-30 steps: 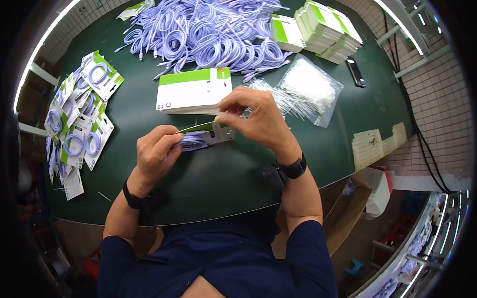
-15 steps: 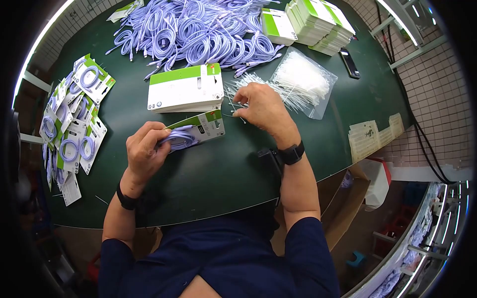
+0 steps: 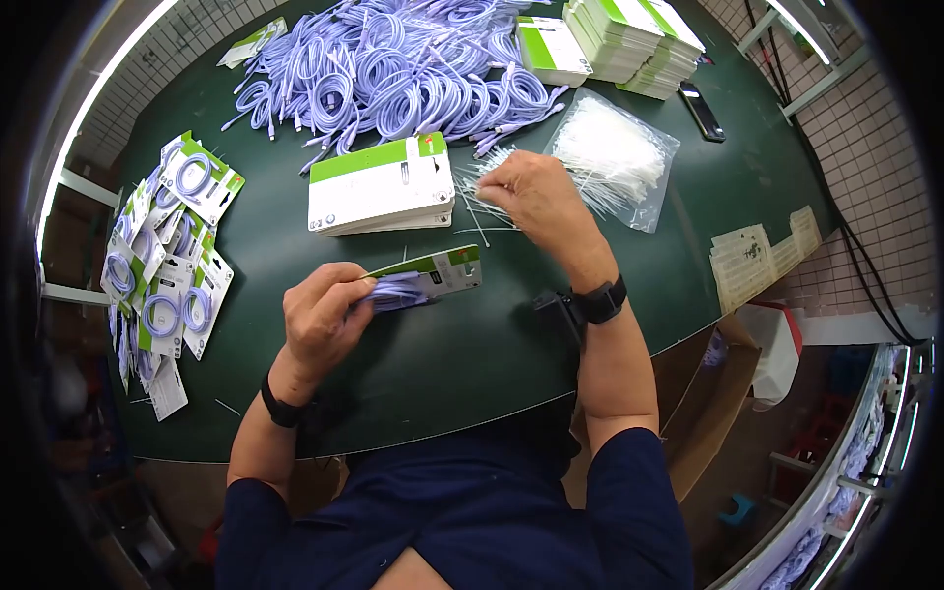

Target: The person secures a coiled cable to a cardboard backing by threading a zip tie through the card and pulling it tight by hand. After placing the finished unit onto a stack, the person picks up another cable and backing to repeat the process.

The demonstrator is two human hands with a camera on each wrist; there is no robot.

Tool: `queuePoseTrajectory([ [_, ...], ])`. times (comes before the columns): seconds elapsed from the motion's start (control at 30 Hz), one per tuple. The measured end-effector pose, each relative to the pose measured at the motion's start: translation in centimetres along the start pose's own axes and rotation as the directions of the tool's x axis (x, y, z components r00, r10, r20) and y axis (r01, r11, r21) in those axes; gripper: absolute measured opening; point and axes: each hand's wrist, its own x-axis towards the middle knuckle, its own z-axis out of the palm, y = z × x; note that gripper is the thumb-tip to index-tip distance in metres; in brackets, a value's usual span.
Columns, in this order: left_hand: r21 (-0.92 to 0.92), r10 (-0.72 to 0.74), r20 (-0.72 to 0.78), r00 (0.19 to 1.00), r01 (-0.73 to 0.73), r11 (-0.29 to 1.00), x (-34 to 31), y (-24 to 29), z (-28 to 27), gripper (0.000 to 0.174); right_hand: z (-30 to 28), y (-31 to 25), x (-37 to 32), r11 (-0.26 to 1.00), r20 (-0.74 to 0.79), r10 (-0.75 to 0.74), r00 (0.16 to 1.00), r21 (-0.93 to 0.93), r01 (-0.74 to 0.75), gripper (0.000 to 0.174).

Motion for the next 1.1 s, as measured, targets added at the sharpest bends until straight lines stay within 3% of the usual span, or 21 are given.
queuePoseTrajectory([
  [0.17, -0.036, 0.082, 0.058, 0.995, -0.08, 0.996, 0.3, 1.0, 0.7, 0.03, -0.3, -1.4, 0.0, 0.969, -0.214, 0.022, 0.977, 0.245, 0.032, 0.014],
  [0.27, -0.045, 0.114, 0.076, 0.991, -0.111, 0.993, 0.9, 1.2, 0.9, 0.032, 0.1, -2.6, -0.2, 0.734, -0.085, 0.248, 0.965, 0.667, -0.13, 0.018],
  [0.3, -0.046, 0.128, 0.078, 0.989, -0.124, 0.991, 1.1, 1.2, 0.8, 0.032, 0.1, -2.9, -0.2, 0.734, -0.085, 0.244, 0.966, 0.667, -0.127, 0.018],
  [0.4, -0.044, 0.141, 0.076, 0.987, -0.138, 0.989, 1.2, 1.2, 0.9, 0.033, 0.4, -3.4, -0.2, 0.546, 0.2, 0.298, 0.933, 0.766, -0.339, 0.017],
  [0.53, -0.045, 0.152, 0.059, 0.987, -0.15, 0.988, 0.9, 1.1, 1.3, 0.029, 1.0, -4.3, -0.3, 0.417, 0.351, 0.302, 0.887, 0.788, -0.454, 0.016],
  [0.83, -0.066, 0.184, 0.045, 0.982, -0.18, 0.981, 0.4, 0.9, 1.6, 0.021, 3.0, -3.5, -0.4, 0.491, 0.382, 0.285, 0.879, 0.73, -0.476, 0.015],
  [0.97, -0.078, 0.201, 0.022, 0.979, -0.199, 0.977, 0.6, 0.9, 1.8, 0.026, 3.2, -3.6, -0.3, 0.558, 0.308, 0.263, 0.914, 0.725, -0.405, 0.014],
  [1.07, -0.081, 0.206, 0.013, 0.978, -0.204, 0.976, 0.7, 0.7, 1.9, 0.028, 3.0, -3.5, -0.5, 0.712, 0.224, 0.235, 0.946, 0.623, -0.325, 0.013],
  [1.1, -0.076, 0.211, 0.019, 0.977, -0.209, 0.975, 0.7, 0.6, 1.9, 0.028, 3.0, -3.6, -0.5, 0.708, 0.236, 0.242, 0.941, 0.62, -0.338, 0.013],
])
